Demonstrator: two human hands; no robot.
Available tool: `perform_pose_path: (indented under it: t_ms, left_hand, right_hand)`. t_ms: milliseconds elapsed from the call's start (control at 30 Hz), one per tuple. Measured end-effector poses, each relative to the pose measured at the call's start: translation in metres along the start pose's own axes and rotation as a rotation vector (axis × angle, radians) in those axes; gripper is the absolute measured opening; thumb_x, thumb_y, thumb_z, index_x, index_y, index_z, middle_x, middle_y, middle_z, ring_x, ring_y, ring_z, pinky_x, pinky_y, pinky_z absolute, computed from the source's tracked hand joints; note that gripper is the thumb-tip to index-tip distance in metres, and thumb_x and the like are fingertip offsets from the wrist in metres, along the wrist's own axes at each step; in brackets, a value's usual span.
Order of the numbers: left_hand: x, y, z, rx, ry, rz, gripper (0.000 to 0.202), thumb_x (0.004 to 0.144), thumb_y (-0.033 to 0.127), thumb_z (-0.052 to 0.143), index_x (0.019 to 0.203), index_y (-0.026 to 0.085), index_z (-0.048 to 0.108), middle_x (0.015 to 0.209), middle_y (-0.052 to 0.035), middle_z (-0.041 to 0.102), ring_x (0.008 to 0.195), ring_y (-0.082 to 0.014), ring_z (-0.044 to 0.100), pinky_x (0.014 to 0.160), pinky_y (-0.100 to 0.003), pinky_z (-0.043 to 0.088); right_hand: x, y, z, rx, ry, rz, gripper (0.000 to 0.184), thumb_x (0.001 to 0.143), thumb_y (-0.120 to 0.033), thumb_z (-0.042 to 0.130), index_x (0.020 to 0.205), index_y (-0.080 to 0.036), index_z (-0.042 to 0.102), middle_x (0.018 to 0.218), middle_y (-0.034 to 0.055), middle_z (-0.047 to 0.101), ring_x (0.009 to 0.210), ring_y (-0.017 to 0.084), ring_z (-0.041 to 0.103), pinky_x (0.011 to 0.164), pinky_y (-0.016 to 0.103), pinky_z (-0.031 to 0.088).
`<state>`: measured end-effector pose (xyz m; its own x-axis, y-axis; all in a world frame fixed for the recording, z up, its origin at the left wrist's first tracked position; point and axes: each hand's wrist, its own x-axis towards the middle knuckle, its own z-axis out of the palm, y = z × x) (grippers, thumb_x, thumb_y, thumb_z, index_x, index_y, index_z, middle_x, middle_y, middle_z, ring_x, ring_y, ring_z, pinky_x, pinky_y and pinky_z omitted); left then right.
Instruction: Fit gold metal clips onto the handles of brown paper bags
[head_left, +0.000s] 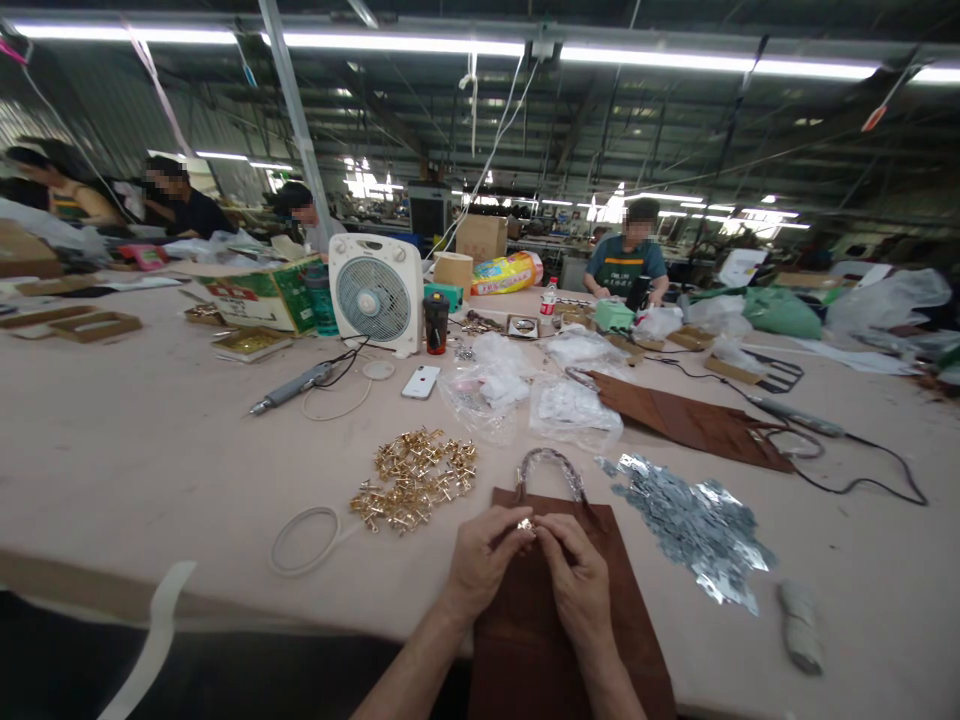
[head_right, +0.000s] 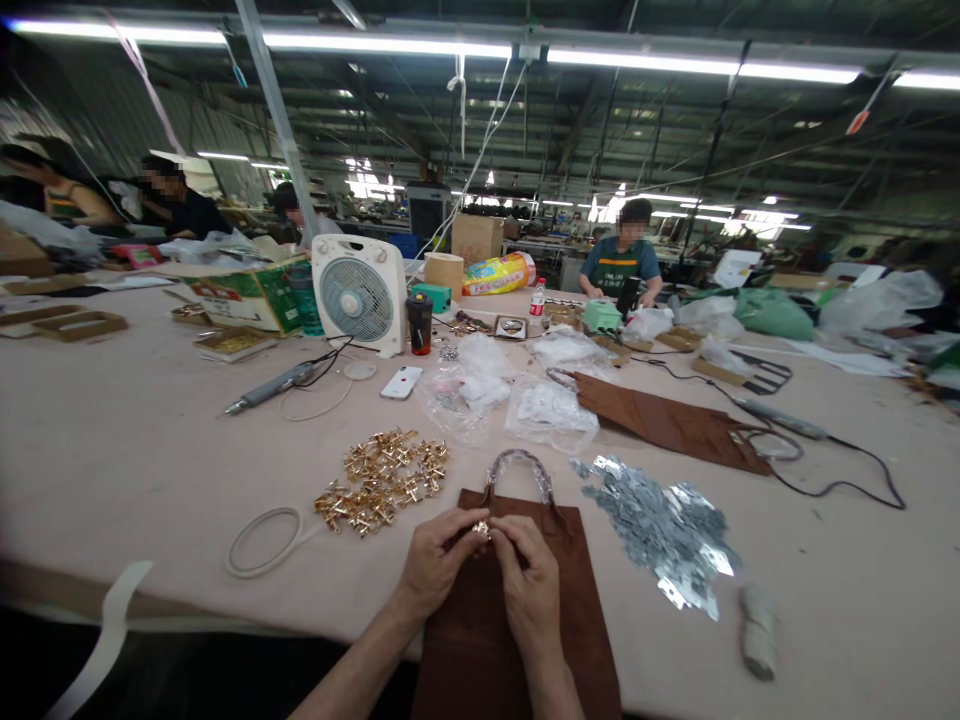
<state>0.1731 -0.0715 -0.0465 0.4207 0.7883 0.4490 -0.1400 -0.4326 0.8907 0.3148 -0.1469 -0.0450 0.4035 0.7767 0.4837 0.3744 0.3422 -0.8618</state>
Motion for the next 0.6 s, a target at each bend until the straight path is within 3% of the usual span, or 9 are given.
perform_pose_path:
  t_ms: [267, 600]
  left_hand:
    - [0.0005, 0.0069, 0.0008, 0.104, 0.011, 0.09, 0.021, 0.097, 0.033, 0.07, 0.114, 0.023, 0.079, 0.099, -0.0055, 0.08, 0.088, -0.0169, 0.075, 0.082, -0.026, 0.06]
    - [-0.002, 0.0059, 0.0035, 0.126, -0.02, 0.119, 0.02, 0.099, 0.032, 0.068, 0.113, 0.023, 0.079, 0.103, -0.0068, 0.081, 0.093, -0.0187, 0.076, 0.085, -0.029, 0.062]
  right_hand:
    - [0.0009, -0.0038, 0.0041, -0.1, 0.038, -0.035, 0.021, 0.103, -0.037, 0.059, 0.097, -0.022, 0.072, 0.099, 0.0062, 0.071, 0.094, 0.021, 0.068, 0.084, 0.032, 0.054]
    - [0.0011, -0.0026, 0.0031, -0.11, 0.012, 0.034, 0.027, 0.106, -0.042, 0.05, 0.094, -0.022, 0.064, 0.088, 0.0023, 0.065, 0.083, 0.018, 0.063, 0.077, 0.028, 0.05]
